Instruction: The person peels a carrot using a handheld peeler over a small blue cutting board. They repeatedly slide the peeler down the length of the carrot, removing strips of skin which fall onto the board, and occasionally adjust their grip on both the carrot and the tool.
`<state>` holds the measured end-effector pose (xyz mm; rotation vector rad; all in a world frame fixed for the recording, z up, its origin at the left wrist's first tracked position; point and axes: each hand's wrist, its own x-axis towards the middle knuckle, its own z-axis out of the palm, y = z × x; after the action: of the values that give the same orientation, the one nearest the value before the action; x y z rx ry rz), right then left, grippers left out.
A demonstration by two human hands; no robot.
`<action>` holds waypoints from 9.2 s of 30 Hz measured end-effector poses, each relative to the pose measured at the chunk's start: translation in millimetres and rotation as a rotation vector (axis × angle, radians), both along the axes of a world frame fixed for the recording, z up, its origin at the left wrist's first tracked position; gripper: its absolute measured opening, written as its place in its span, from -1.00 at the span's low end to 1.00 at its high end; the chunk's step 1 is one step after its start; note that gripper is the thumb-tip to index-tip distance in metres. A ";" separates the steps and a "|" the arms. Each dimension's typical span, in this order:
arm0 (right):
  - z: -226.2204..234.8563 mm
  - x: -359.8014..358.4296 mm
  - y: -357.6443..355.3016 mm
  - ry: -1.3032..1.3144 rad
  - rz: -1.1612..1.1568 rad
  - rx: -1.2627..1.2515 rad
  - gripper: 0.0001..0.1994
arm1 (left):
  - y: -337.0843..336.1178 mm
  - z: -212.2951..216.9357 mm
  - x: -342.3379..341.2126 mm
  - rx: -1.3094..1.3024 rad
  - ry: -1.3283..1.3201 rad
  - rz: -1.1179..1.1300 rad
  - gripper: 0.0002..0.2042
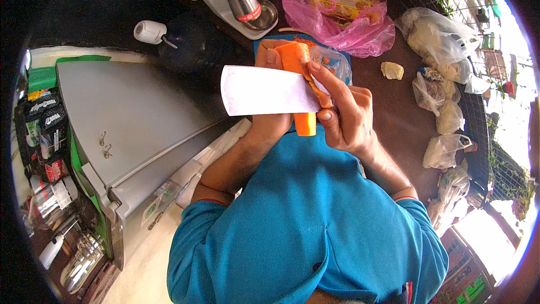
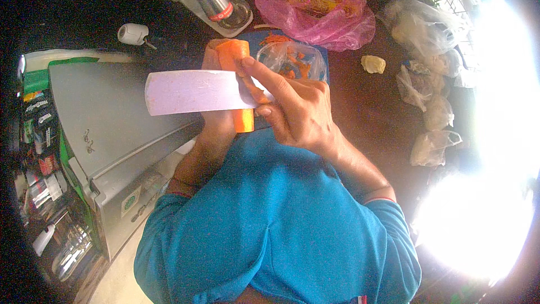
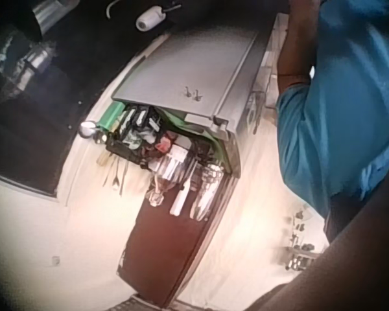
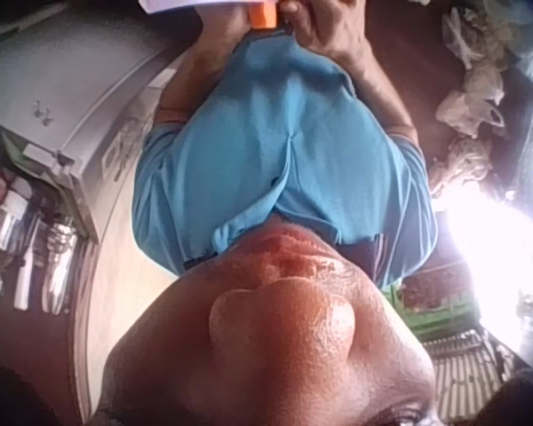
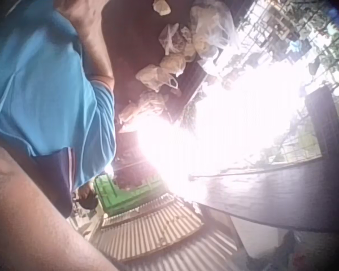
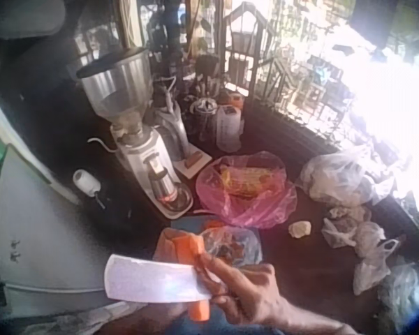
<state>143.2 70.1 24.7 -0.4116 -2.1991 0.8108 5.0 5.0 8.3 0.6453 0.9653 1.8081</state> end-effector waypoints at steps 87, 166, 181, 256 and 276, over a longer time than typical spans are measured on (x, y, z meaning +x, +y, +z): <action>-53.1 1.8 7.3 -0.246 -0.255 -0.458 -0.59 | 27.5 -94.3 -17.2 -0.269 -0.140 -0.261 -0.62; -32.2 6.1 -8.6 -0.259 -0.206 -0.221 -0.46 | 15.9 -47.4 6.2 -0.085 0.104 0.002 -0.78; -28.0 -2.6 -6.2 -0.206 -0.226 -0.189 -0.45 | 14.7 -35.6 -4.0 -0.065 0.289 -0.046 -0.78; -51.0 17.8 -4.8 -0.471 -0.217 -0.316 -0.48 | 4.9 -90.6 0.9 -0.183 0.337 -0.111 -0.79; -48.7 11.4 -9.2 -0.463 -0.280 -0.212 -0.50 | 5.1 -83.1 2.5 -0.218 0.236 -0.089 -0.72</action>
<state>154.6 60.9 -24.0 -1.0784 -2.3965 0.8573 7.5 10.1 -74.8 0.7630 1.2514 1.5449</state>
